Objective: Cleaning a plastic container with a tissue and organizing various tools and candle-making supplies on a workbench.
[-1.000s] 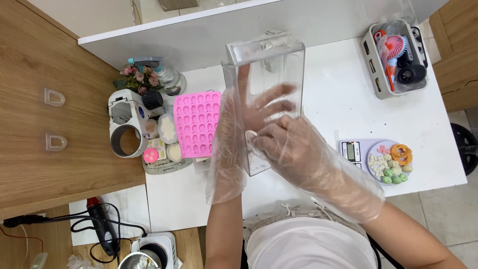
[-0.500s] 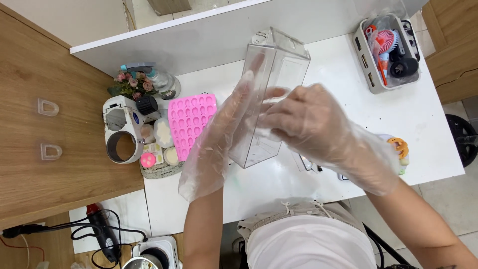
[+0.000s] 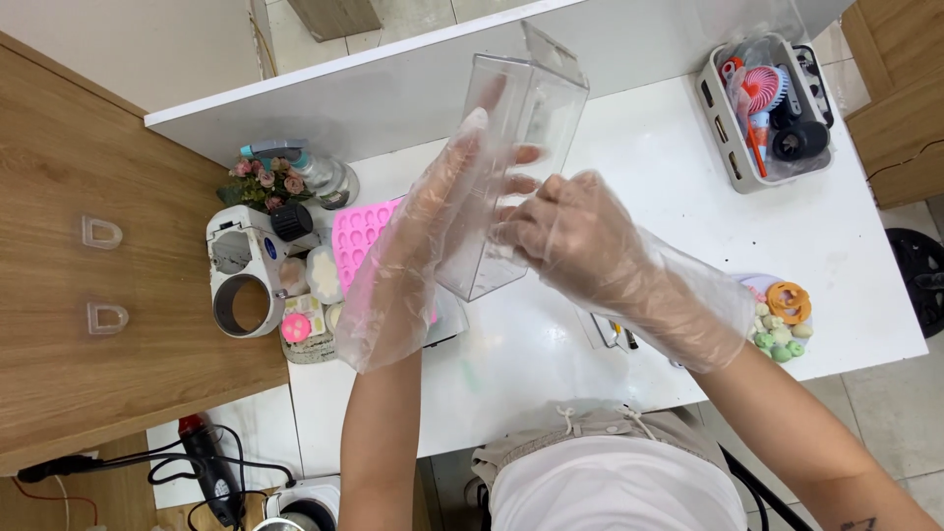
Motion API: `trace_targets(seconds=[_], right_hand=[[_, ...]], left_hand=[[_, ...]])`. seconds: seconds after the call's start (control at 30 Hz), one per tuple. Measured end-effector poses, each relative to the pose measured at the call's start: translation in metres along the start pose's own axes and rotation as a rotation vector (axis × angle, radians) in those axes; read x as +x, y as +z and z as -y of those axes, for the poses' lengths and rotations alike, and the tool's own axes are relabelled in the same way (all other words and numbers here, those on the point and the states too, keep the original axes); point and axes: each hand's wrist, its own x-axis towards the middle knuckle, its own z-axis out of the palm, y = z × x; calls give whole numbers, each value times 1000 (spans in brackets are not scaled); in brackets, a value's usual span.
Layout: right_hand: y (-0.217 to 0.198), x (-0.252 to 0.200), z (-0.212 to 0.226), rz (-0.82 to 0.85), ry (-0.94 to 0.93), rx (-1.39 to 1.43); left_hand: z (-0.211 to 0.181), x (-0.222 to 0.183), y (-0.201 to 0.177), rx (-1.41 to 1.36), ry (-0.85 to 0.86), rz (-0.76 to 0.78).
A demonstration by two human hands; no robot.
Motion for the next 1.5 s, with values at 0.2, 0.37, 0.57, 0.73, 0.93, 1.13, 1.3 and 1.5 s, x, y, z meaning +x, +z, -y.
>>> trace_targets(seconds=[0.2, 0.37, 0.57, 0.73, 0.93, 1.13, 1.3, 1.5], right_hand=[[-5, -10, -31, -124, 238, 23], [-8, -46, -62, -230, 533, 124], [16, -94, -93, -176, 700, 149], [26, -103, -107, -154, 783, 279], [34, -106, -119, -132, 823, 329], [44, -108, -123, -89, 844, 331], [50, -107, -123, -95, 841, 383], [48, -101, -119, -92, 863, 369]], left_hand=[[5, 44, -38, 92, 36, -25], [20, 101, -79, 215, 218, -229], [22, 159, -94, 274, 296, -326], [34, 207, -109, 389, 304, -242], [33, 227, -88, 526, 278, -26], [32, 232, -66, 1001, 289, 27], [36, 235, -58, 1263, 206, -7], [36, 224, -49, 1483, 187, 131]])
